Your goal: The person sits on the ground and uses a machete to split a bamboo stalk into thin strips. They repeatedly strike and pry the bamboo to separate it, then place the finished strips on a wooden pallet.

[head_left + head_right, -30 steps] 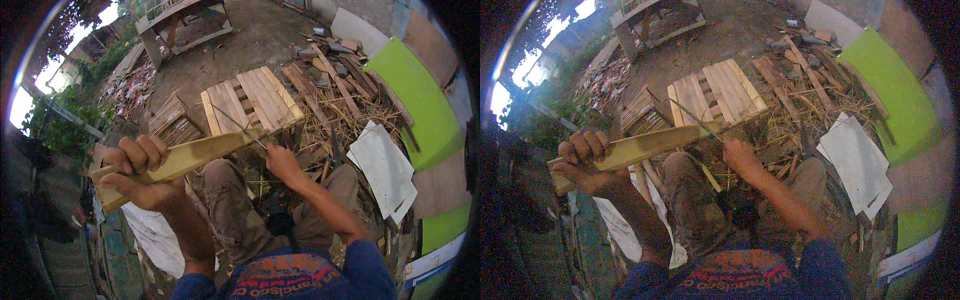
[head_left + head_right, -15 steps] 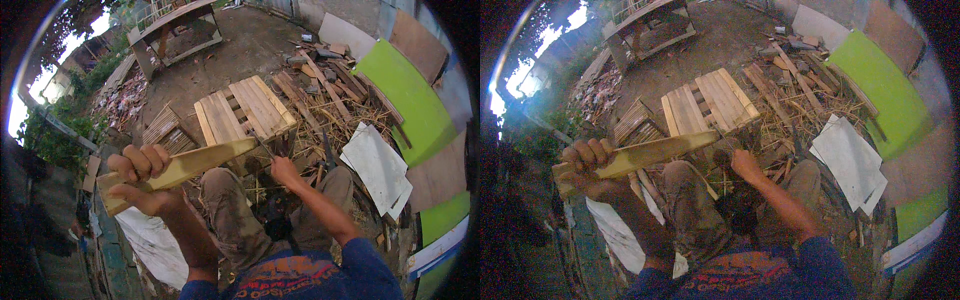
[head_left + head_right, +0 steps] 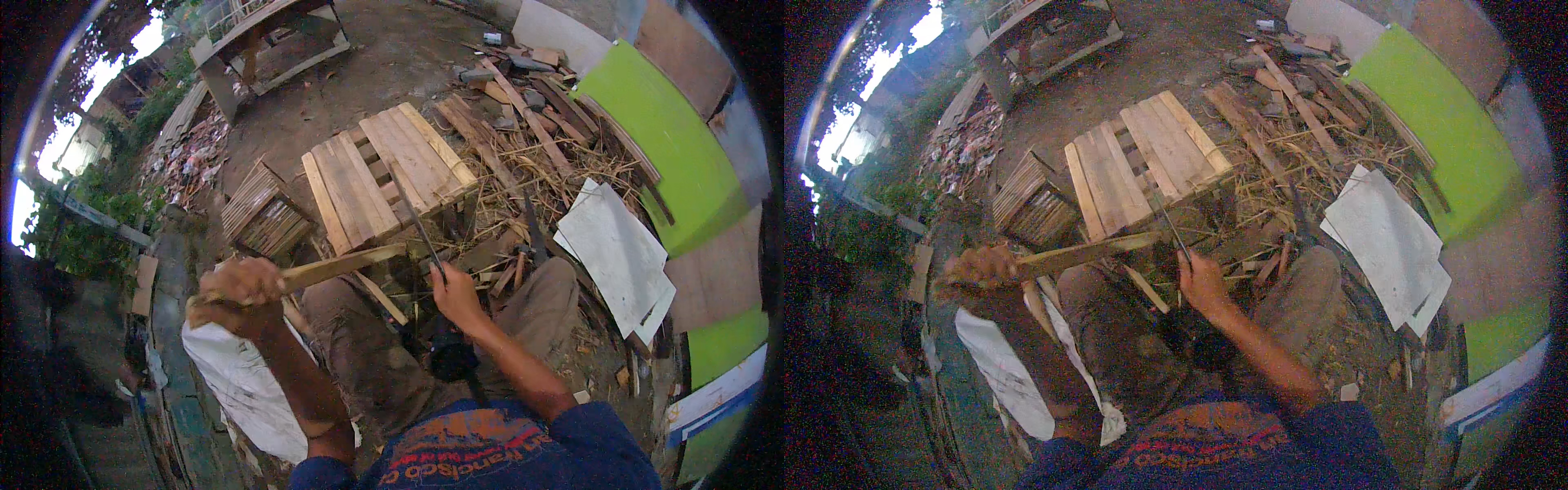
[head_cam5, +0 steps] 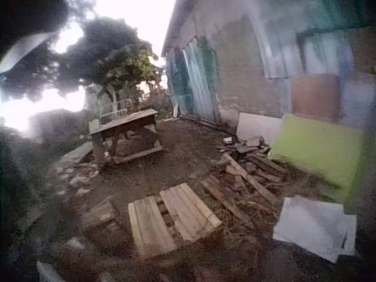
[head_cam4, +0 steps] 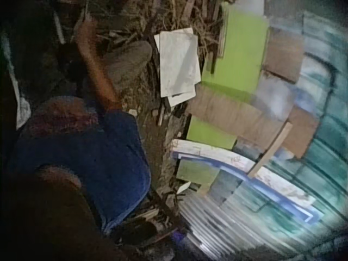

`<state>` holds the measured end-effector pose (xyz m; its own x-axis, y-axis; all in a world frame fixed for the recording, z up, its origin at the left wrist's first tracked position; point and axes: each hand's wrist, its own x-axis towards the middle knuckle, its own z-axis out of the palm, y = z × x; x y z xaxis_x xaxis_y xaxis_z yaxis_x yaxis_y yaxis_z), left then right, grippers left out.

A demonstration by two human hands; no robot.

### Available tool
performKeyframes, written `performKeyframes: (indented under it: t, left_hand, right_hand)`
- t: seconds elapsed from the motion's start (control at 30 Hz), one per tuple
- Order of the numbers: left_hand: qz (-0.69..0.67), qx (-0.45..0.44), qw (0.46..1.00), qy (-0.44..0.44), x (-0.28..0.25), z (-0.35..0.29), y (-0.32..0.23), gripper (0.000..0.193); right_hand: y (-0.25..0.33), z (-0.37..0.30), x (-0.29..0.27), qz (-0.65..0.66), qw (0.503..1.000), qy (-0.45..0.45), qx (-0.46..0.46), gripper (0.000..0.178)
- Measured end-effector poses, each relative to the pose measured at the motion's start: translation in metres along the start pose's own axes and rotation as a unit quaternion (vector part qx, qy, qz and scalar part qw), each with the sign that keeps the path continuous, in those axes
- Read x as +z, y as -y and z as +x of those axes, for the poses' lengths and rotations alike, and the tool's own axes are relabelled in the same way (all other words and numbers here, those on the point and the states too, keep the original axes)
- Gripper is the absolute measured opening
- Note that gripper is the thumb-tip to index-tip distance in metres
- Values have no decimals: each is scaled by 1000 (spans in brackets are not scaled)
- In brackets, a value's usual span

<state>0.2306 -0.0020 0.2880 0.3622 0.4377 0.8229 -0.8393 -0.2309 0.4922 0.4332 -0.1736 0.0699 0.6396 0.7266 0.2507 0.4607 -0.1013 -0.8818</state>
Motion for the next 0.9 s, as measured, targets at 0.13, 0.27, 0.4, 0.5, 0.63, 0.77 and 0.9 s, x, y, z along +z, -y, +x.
performKeyframes:
  t: [0.13,0.27,0.4,0.5,0.63,0.77,0.9]
  left_hand:
    - [-26,8,1000,0,26,36,-39,55]
    - [17,41,999,12,29,77,-74,52]
    - [68,44,997,-6,21,98,-80,52]
    - [64,5,997,-43,10,95,-28,52]
    - [111,24,986,-121,14,96,-14,49]
    - [115,26,988,-104,24,99,-12,47]
    - [155,25,979,-126,40,104,-1,45]
  right_hand:
    - [-30,-22,-13,-15,999,-34,35,34]
    - [-41,-31,-19,-12,998,-31,62,36]
    - [-39,-39,-11,-15,998,-11,63,37]
    - [-44,-44,-13,10,994,18,103,49]
    - [-6,-31,-13,39,994,51,92,48]
    - [46,10,-4,24,997,25,-62,49]
    - [115,39,2,0,984,53,-169,55]
